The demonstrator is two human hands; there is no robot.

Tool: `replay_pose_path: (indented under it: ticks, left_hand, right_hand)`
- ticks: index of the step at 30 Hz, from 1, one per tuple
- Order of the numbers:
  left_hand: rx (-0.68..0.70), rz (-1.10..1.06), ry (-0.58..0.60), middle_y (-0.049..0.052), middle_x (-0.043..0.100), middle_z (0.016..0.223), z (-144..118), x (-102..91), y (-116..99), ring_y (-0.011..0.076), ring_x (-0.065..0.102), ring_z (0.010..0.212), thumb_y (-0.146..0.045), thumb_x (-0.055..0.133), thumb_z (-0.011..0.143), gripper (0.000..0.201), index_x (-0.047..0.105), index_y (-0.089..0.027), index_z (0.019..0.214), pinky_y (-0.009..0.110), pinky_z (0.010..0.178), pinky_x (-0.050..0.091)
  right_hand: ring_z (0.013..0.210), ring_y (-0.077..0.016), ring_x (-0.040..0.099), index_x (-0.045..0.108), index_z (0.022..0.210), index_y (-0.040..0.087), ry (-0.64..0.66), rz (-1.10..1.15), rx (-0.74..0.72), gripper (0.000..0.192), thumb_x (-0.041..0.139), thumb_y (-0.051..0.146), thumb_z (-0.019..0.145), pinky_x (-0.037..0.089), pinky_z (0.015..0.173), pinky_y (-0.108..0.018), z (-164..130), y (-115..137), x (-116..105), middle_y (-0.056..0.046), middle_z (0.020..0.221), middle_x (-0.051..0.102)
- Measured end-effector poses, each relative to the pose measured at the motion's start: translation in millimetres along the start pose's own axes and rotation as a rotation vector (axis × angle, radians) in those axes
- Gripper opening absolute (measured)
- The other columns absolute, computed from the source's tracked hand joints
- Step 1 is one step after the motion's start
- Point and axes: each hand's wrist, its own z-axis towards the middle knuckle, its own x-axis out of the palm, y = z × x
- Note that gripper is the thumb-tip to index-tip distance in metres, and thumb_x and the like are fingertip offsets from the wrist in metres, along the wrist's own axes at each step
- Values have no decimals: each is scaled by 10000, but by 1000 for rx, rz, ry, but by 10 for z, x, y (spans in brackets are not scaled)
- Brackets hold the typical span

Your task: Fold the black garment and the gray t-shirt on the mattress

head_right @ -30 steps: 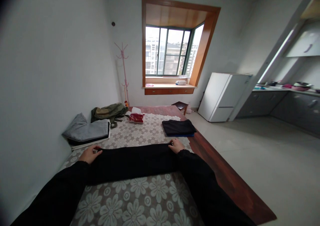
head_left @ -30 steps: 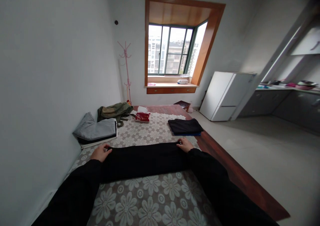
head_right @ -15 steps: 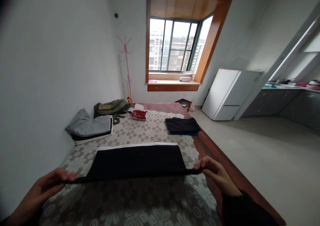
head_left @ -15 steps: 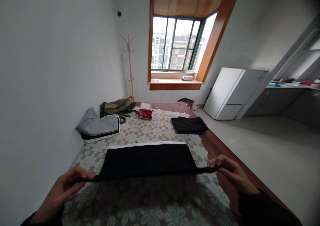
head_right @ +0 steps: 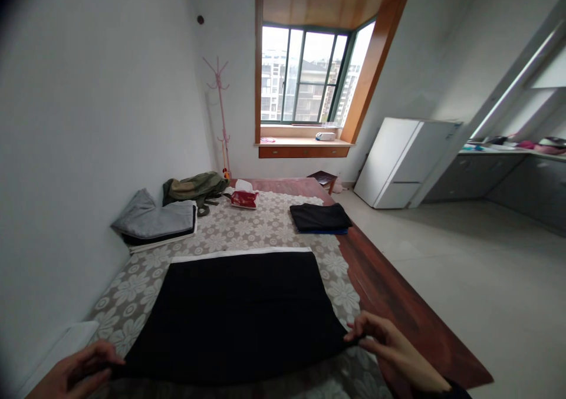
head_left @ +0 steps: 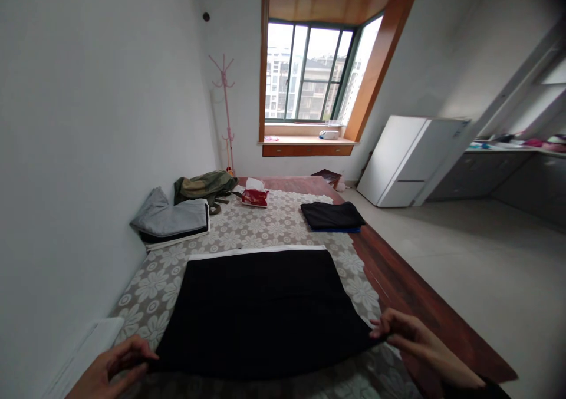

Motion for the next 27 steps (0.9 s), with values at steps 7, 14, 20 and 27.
replay_pose_path:
  ticks: [7,14,20,27]
  left_hand:
    - [190,-18,-343,74,760,909,1004,-145,-586,304,738,892,-739,799,634,605,684,-217,916,391,846,613]
    - [134,160,-425,131,750,1029,1945,146,-381,291,735,894,-640,631,723,534,609,-196,1020,439,865,594]
    - [-28,391,-381,143,721,930,1578,211,-7,349,712,834,-619,585,720,478,578,-208,963,502,875,543]
    - [-178,493,-243,87,689,861,1230,379,18,327,729,792,-670,480,828,519,498,-216,1079,405,718,556]
  right_hand:
    - [801,-212,612,649,892,213,-410,-9,-232,487,841,623,714,496,705,-306,1168,429,-119,-31,843,655]
    - [768,-239,632,619,838,215,-485,-230,-166,486,750,637,636,522,734,-387,2205,282,-32,-53,819,671]
    - [1014,-294,666,668,1079,225,-418,-488,-333,329,620,481,879,531,940,-472,1993,148,396,-121,1157,695]
    - [1543,-316,315,403,1586,328,-94,-1089,-432,560,453,442,1040,209,1259,-587,1693,-240,1043,-46,1658,396]
